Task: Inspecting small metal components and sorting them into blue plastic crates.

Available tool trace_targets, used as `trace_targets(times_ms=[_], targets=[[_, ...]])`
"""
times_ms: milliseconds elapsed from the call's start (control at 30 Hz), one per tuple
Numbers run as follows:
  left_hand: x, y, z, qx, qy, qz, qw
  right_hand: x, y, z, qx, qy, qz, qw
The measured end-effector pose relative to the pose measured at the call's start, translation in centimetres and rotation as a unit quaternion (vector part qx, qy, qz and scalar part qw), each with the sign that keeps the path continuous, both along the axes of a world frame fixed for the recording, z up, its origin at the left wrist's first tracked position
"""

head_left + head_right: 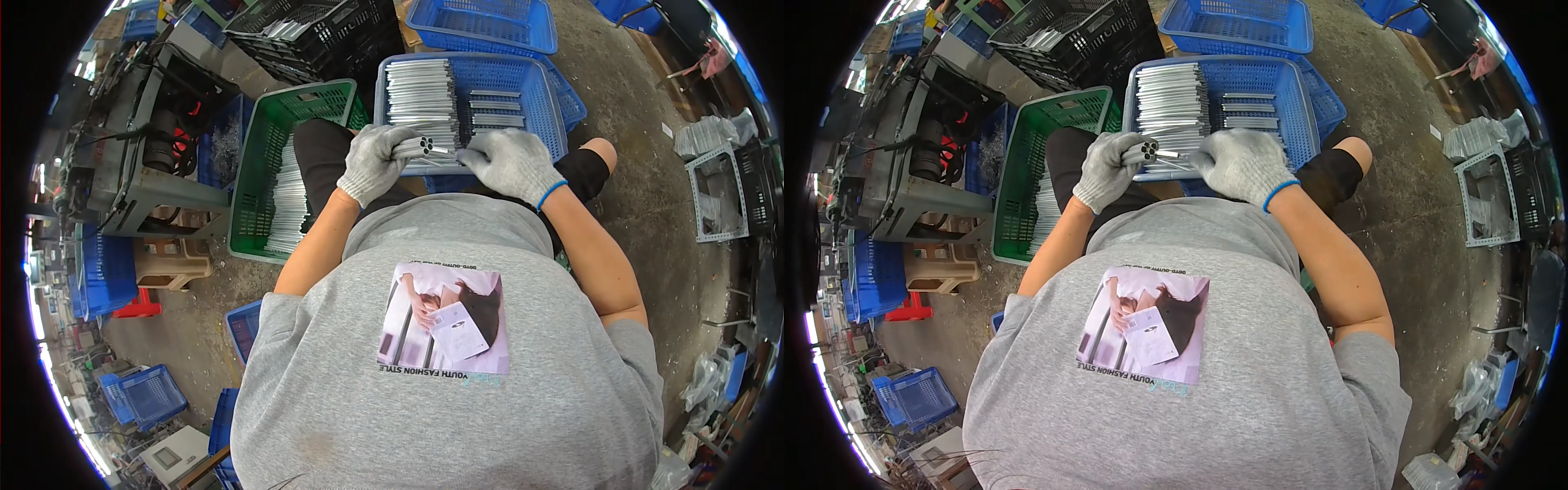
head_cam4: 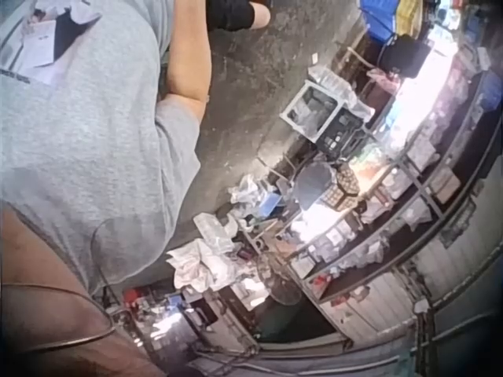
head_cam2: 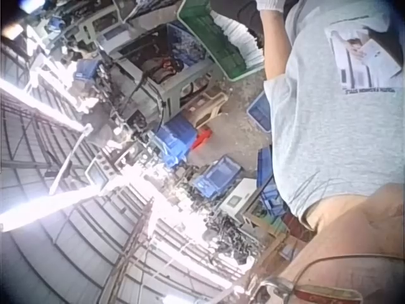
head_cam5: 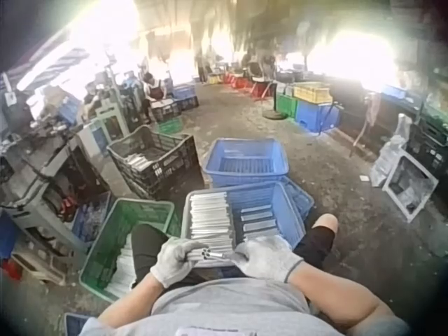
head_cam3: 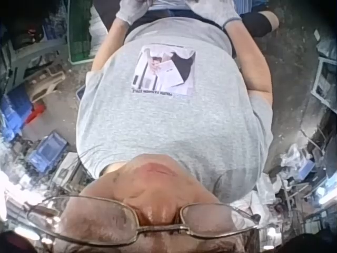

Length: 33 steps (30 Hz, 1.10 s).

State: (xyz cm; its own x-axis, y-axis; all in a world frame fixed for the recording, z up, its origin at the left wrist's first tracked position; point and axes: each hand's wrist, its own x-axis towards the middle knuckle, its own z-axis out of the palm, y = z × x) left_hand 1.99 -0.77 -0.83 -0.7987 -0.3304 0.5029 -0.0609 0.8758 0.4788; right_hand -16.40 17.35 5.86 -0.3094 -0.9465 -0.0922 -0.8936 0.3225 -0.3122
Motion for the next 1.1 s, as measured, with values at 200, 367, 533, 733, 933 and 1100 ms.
trace_targets(times_ms=[200,367,533,733,933,1100], targets=[[-0.4,-0.1,-0.4,-0.013,-0.004,0.013,1.0,-0.4,-0.3,0.1,0.023,-0.064,-0.037,0.997],[-1.7,-1.1,-2.6,-0.017,-0.132,0.079,0.988,-1.0,-0.3,-1.2,0.041,-0.047,-0.077,0.995],[-3.2,-1.5,-6.5,-0.048,-0.234,0.132,0.962,-0.9,0.6,-3.6,0.021,-0.011,-0.082,0.996],[-4.0,-3.0,-9.5,-0.105,-0.263,0.128,0.95,-0.6,0.9,-3.7,0.001,-0.002,-0.092,0.996],[-2.8,-3.9,-7.1,-0.097,-0.262,0.101,0.955,-0.4,0.9,-2.4,-0.006,0.0,-0.093,0.996],[-2.2,-4.3,-5.2,-0.027,-0.267,0.07,0.961,-0.4,0.8,-2.5,-0.031,0.009,-0.085,0.996]])
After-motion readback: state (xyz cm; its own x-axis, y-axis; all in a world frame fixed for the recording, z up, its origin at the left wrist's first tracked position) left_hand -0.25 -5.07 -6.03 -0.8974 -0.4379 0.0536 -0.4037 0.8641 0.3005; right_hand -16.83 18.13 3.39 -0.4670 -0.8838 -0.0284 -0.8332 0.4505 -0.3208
